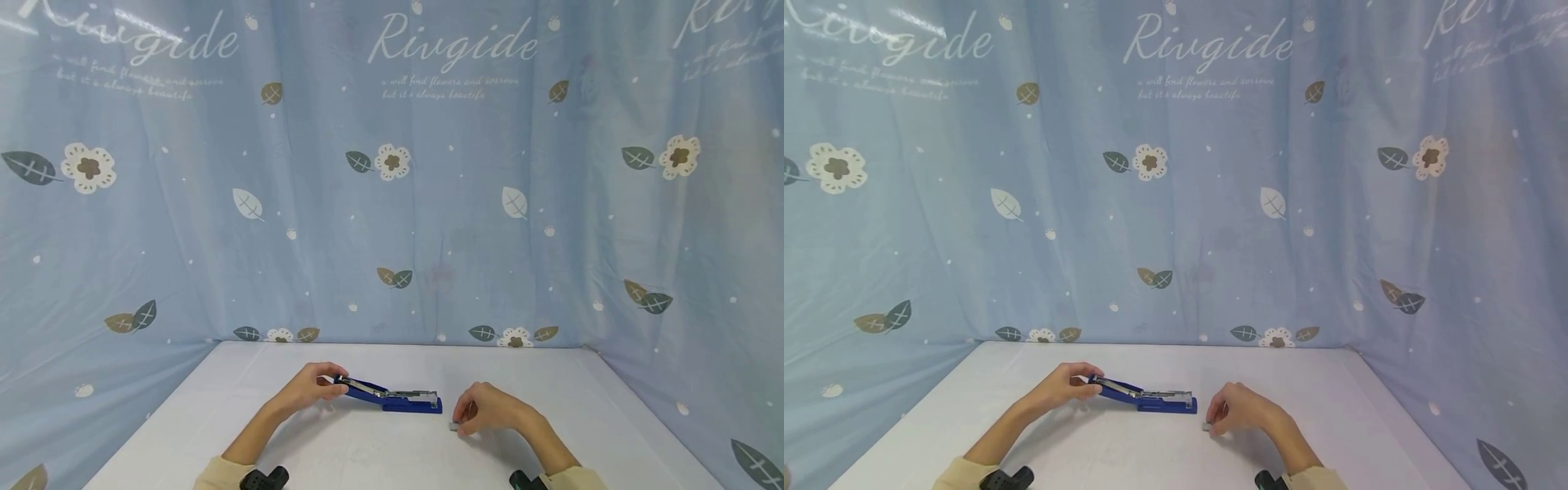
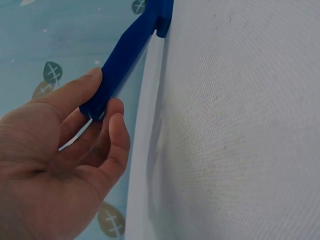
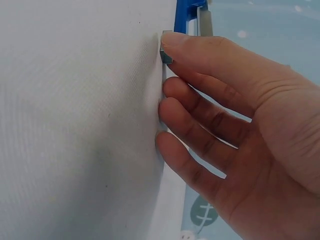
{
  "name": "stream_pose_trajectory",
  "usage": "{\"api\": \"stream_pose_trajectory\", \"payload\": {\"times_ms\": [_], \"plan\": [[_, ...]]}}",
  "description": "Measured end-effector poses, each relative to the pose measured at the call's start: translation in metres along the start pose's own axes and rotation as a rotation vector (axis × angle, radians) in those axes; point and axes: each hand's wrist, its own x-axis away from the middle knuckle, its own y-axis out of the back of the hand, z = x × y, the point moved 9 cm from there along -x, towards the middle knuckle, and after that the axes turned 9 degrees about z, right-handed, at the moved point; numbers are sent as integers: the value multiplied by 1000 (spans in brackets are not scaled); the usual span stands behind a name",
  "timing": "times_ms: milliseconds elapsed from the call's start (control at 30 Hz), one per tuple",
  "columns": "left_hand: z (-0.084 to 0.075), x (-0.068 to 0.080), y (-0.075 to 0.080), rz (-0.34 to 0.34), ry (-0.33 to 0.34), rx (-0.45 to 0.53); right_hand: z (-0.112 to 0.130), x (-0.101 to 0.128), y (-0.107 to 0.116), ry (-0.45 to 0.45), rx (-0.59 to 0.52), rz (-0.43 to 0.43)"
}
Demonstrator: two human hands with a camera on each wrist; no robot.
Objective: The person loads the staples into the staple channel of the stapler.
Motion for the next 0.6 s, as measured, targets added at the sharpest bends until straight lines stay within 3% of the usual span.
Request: {"api": "stream_pose_trajectory", "payload": {"times_ms": [600], "plan": [[-4,0,0,10,-13,15,4,1,0,-7,5,-4]]}}
